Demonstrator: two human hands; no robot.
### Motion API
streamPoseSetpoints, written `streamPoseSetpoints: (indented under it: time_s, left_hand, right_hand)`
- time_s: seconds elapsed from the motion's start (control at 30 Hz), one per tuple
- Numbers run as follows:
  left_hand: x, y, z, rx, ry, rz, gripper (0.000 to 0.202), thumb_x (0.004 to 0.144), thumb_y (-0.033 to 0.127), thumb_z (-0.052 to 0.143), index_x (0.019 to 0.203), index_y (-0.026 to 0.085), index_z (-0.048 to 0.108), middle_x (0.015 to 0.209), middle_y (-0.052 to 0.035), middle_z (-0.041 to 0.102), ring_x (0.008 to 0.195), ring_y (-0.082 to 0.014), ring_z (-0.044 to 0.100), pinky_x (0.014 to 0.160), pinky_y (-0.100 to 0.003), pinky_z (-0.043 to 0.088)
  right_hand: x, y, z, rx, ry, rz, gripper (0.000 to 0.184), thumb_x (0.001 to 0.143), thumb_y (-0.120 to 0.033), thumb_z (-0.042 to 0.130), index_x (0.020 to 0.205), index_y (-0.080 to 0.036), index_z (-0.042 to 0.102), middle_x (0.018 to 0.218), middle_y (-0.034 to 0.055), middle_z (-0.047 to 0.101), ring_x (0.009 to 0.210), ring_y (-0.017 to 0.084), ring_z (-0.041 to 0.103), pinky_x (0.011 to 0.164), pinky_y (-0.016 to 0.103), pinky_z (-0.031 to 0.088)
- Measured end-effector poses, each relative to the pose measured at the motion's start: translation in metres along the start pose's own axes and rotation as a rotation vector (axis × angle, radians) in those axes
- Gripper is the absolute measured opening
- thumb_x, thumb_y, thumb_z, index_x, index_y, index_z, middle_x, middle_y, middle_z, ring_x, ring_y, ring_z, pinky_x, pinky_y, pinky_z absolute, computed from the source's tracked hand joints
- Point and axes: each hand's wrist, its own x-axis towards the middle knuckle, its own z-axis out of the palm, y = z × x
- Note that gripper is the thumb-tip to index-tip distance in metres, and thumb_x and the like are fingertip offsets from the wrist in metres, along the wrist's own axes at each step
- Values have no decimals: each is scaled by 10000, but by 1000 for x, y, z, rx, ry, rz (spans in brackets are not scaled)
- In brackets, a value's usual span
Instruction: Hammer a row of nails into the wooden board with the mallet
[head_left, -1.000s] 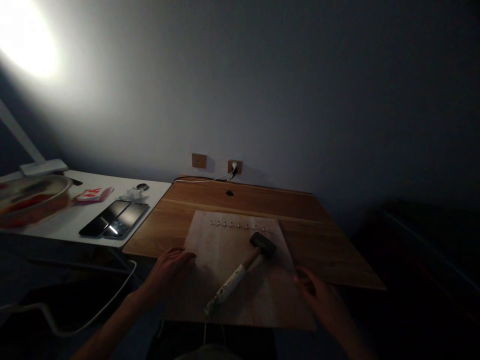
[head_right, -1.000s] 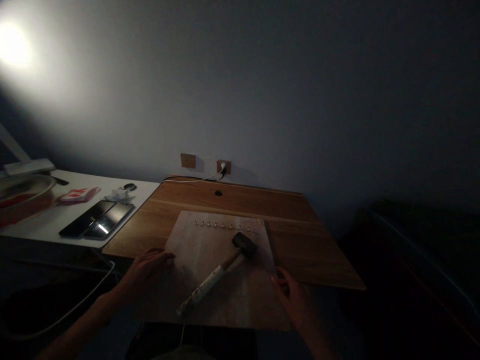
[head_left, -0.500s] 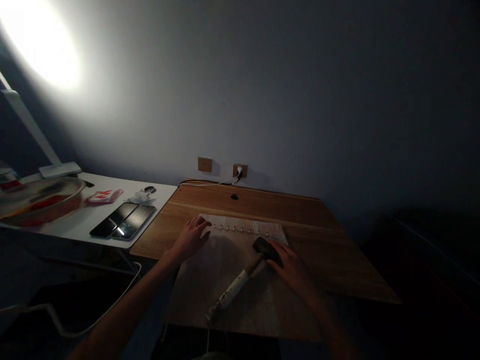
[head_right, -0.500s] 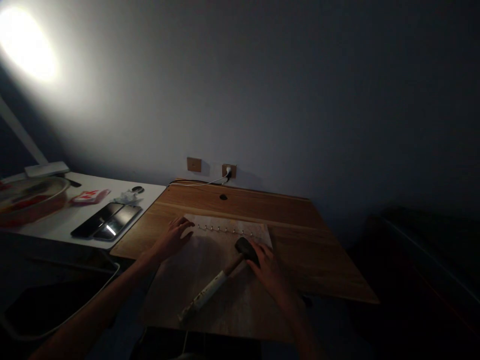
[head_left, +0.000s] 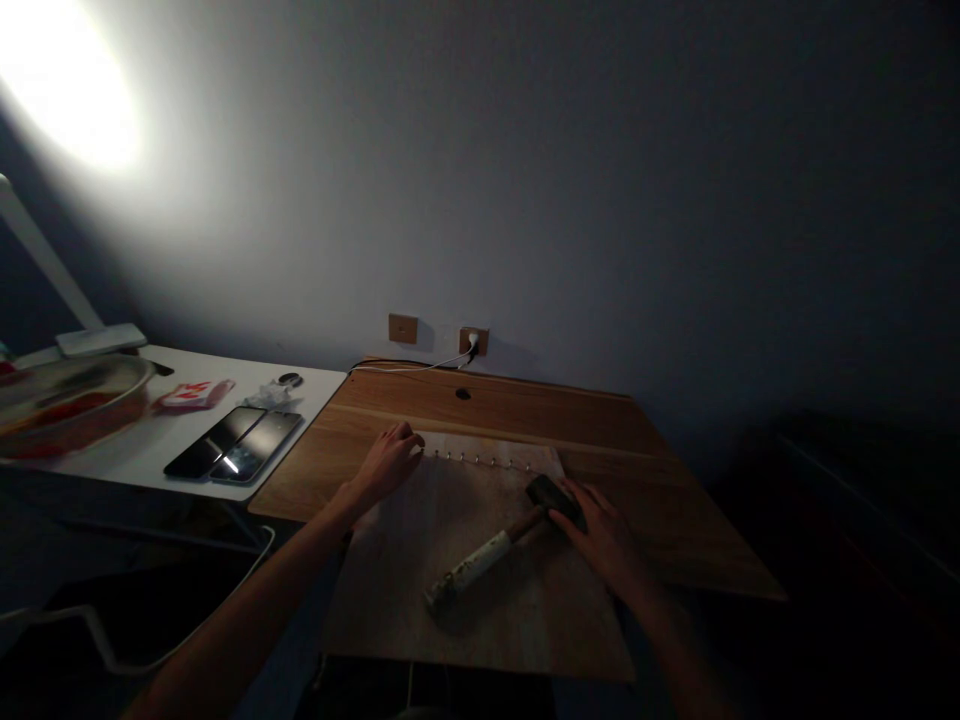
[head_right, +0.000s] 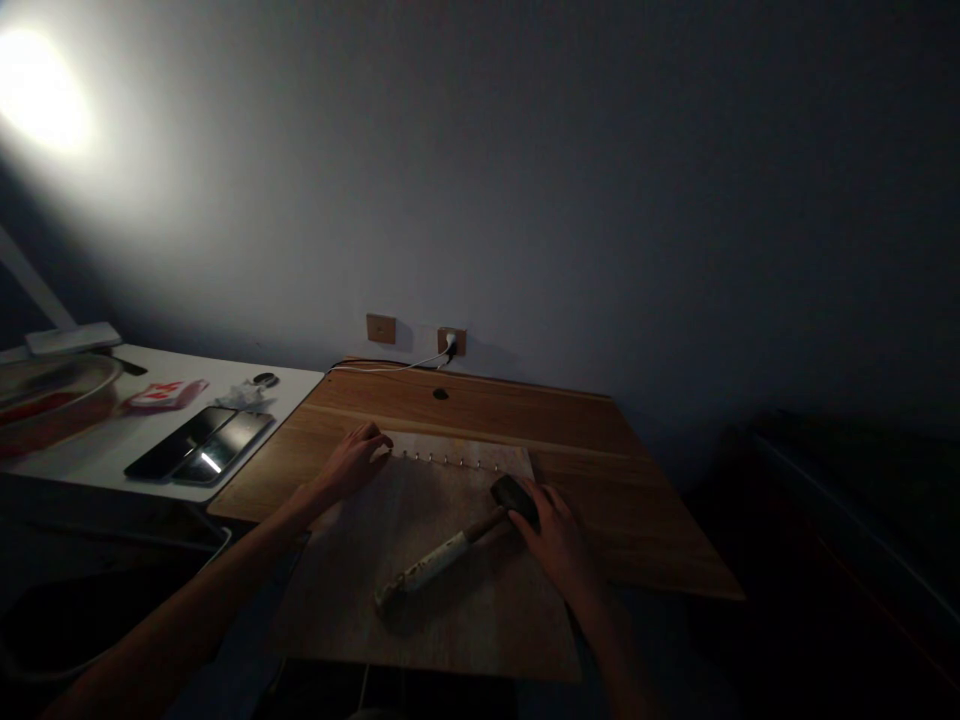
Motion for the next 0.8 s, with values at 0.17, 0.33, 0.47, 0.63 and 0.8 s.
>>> streamPoseSetpoints:
  time_s: [0.17,0.33,0.47,0.63,0.8]
  left_hand:
    - [4,3,-3,0,-15,-19,170,862,160,610,991,203,712,1010,-70,595,1013,-224,589,939,-343,451]
    - [8,6,-7,11,-44,-40,147,851,157,610,937,201,720,1002,-70,597,1000,-226,595,918,-342,446]
    - [11,6,-9,17,-70,-70,123,829,166,645,918,204,720,1005,-67,602,1024,-239,601,915,-349,436]
    - [13,5,-10,24,-85,-99,107,833,187,659,921,200,720,1023,-70,611,1026,-242,613,927,-359,429]
    - [11,6,-8,15,-84,-129,100,827,184,673,910,196,728,1015,-71,618,1019,-248,622,922,-356,441]
  right_hand:
    - [41,-20,-12,-134,5,-34,350,959,-364,506,1207,-209,698,1151,112,670,1029,240,657,932,344,505]
    - [87,-36,-3,-370,-171,0,252,950,-279,543,1011,-171,762,1048,123,739,1024,222,669,897,276,463]
    - [104,-40,9,-429,-217,43,247,936,-296,573,907,-141,764,1008,156,762,964,243,704,788,287,469]
    - [106,-43,14,-482,-254,88,224,909,-278,603,990,-130,749,1070,167,756,1004,249,708,776,283,463]
    - [105,-47,15,-495,-259,101,231,882,-201,578,1023,-128,746,1098,178,746,1004,252,706,772,296,467]
